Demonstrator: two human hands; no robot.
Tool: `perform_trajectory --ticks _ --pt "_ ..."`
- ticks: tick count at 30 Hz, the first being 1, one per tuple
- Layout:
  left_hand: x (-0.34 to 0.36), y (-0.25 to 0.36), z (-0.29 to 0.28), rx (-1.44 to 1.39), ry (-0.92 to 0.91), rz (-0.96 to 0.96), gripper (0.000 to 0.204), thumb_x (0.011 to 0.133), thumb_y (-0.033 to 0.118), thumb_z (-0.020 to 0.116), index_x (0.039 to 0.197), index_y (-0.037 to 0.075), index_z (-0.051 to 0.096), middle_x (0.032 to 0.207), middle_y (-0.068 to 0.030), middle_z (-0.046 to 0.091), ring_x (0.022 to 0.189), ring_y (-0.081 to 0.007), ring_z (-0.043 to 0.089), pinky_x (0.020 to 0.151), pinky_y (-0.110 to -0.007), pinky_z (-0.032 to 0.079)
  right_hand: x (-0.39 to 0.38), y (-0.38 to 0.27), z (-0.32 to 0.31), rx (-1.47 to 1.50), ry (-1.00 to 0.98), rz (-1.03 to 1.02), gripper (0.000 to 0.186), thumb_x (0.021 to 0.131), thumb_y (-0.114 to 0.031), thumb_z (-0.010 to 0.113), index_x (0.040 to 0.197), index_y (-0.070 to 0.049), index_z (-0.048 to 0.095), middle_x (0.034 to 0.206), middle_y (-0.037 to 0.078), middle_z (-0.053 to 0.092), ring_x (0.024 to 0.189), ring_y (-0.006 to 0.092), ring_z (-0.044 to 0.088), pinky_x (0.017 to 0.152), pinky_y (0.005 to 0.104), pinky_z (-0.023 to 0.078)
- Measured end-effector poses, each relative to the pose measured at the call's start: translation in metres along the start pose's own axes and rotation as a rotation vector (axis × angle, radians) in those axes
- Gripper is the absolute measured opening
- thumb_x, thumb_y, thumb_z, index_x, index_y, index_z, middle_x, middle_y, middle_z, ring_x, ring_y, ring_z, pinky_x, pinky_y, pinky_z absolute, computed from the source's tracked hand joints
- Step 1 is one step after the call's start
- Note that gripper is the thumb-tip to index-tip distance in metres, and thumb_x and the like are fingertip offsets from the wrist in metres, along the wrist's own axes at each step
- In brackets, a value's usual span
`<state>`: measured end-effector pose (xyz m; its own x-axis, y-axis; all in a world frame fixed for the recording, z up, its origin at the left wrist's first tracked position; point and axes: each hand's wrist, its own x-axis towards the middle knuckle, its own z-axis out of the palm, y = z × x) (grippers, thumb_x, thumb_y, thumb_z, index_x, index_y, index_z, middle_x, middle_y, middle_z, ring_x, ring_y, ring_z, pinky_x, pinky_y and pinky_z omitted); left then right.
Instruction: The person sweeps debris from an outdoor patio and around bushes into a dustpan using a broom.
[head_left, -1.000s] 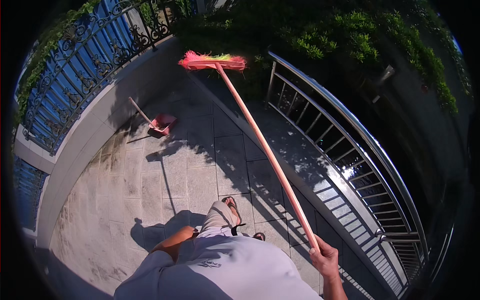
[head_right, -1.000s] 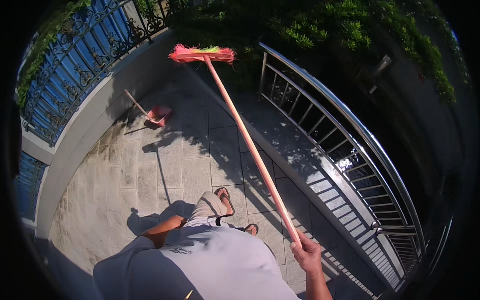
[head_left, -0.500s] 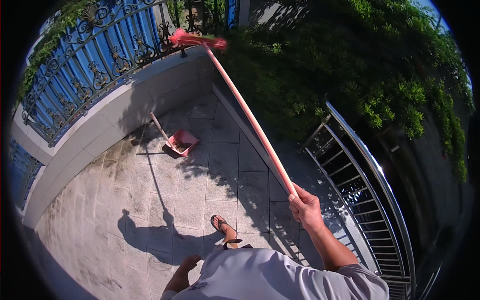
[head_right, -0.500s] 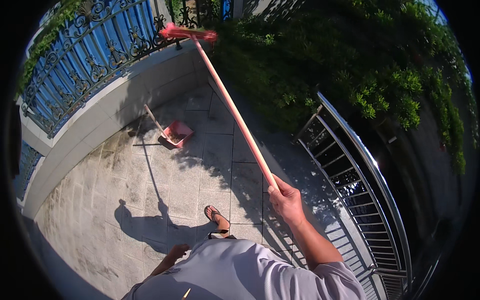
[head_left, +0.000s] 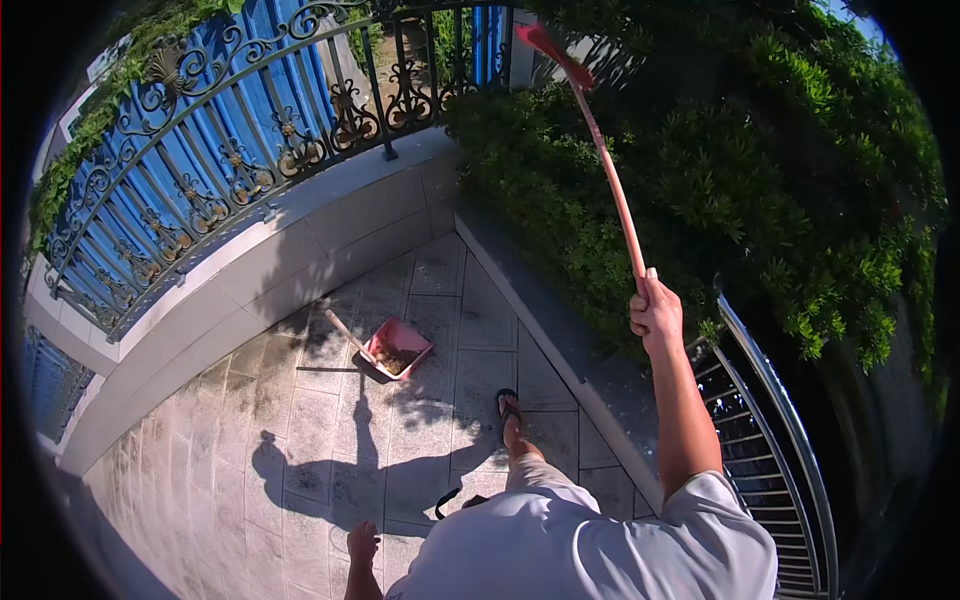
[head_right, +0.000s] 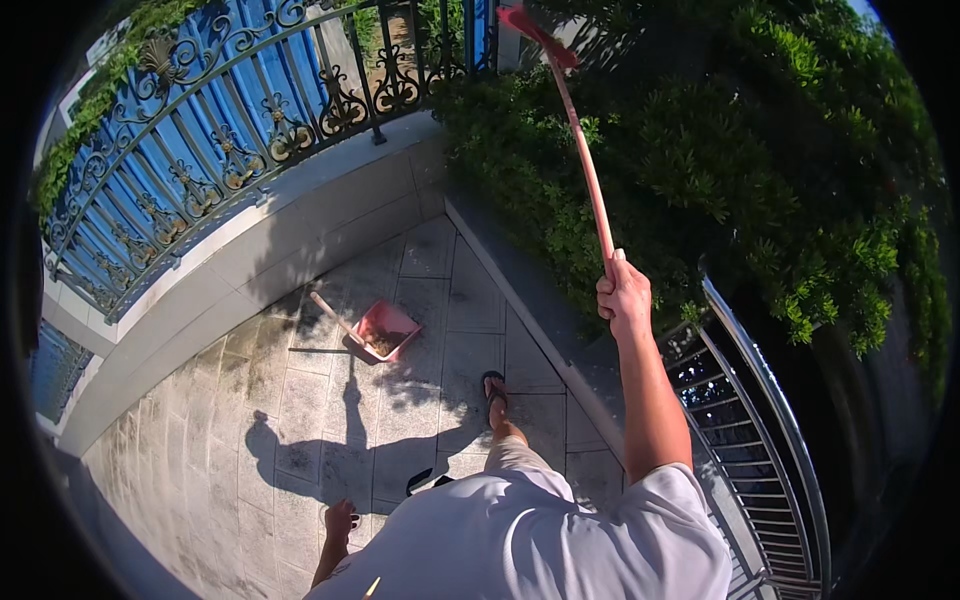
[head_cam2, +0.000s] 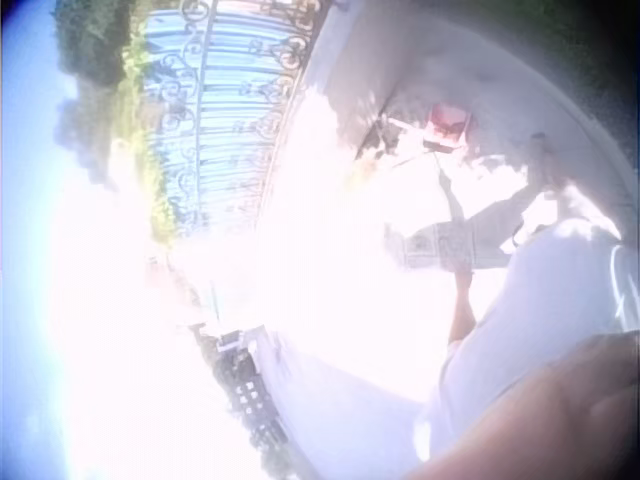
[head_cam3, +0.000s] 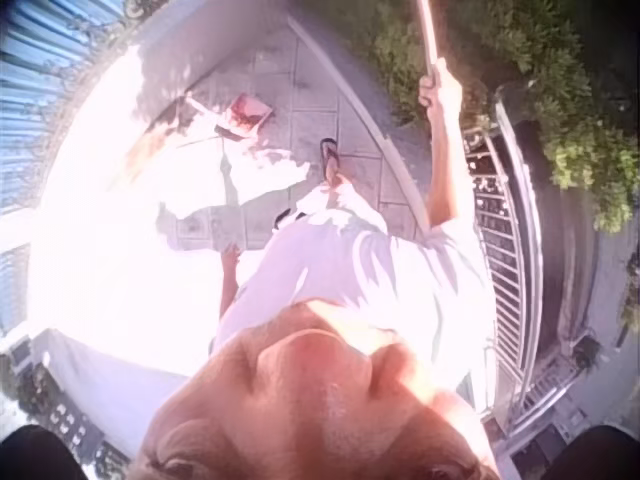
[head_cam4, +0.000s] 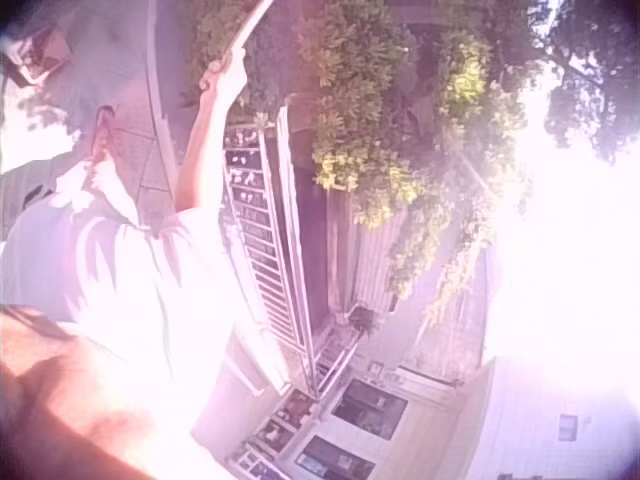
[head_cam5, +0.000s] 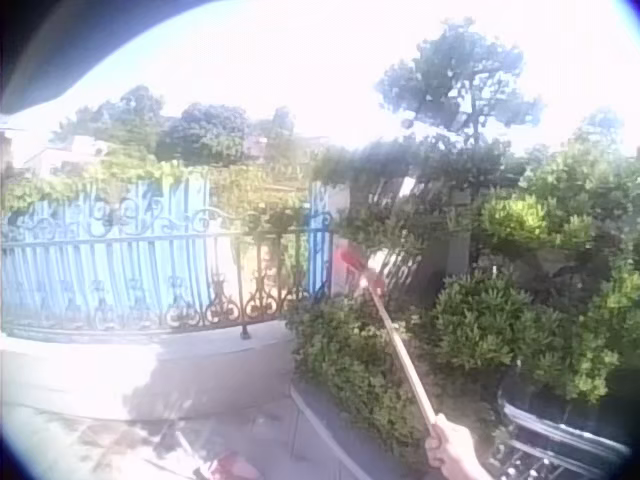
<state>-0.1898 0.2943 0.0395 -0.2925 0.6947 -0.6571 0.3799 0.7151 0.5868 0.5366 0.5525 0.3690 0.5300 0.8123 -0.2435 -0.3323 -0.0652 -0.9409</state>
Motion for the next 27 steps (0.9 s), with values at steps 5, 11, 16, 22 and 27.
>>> perform_trajectory --ticks 5,11,16,22,27 --pt "0.084 0.042 0.046 0.631 -0.274 0.329 0.057 0.101 0.053 0.069 0.142 0.014 0.074 0.117 -0.0191 0.082 0.103 -0.0271 0.081 0.091 -0.04 0.062 0.235 -0.05 0.041 -0.276 0.121 -0.054 0.054 0.111 -0.055 0.06 0.122 -0.003 0.069 0.067 -0.007 0.047 0.047 0.0074 0.039 0.044 0.0271 0.029" --pt "0.162 0.217 0.03 0.302 0.031 0.031 0.053 0.104 0.043 0.07 0.148 0.015 0.07 0.109 -0.0163 0.082 0.101 -0.0258 0.079 0.091 -0.041 0.06 0.445 -0.023 0.112 -1.26 0.829 -0.502 0.034 0.106 -0.042 0.067 0.125 -0.015 0.076 0.11 0.021 0.081 0.102 0.0416 0.079 0.083 0.0507 0.063" --pt "0.258 0.385 0.017 -0.245 0.064 -0.038 0.057 0.109 0.041 0.066 0.152 0.004 0.064 0.12 -0.0111 0.079 0.102 -0.0183 0.077 0.081 -0.033 0.059 0.541 0.017 0.109 0.035 -0.013 0.052 0.021 0.103 -0.025 0.078 0.117 -0.011 0.07 0.069 -0.004 0.055 0.048 0.0135 0.05 0.044 0.0339 0.035" --pt "0.447 0.383 -0.037 0.261 -0.007 0.045 0.076 0.101 0.048 0.077 0.157 0.003 0.057 0.119 -0.0228 0.079 0.106 -0.028 0.078 0.095 -0.04 0.059 0.559 0.02 0.233 0.3 -0.225 0.025 0.022 0.114 -0.02 0.06 0.115 0.001 0.066 0.066 -0.008 0.036 0.047 0.0046 0.032 0.041 0.0263 0.02" --pt "0.625 0.399 -0.047 -0.004 0.333 0.013 0.093 0.095 0.045 0.084 0.161 -0.005 0.043 0.118 -0.025 0.077 0.116 -0.0318 0.074 0.096 -0.041 0.058 0.455 0.008 0.281 0.77 -0.695 0.268 0.051 0.123 -0.035 0.034 0.129 0.011 0.054 0.07 -0.002 0.037 0.045 0.0063 0.029 0.036 0.0247 0.031"
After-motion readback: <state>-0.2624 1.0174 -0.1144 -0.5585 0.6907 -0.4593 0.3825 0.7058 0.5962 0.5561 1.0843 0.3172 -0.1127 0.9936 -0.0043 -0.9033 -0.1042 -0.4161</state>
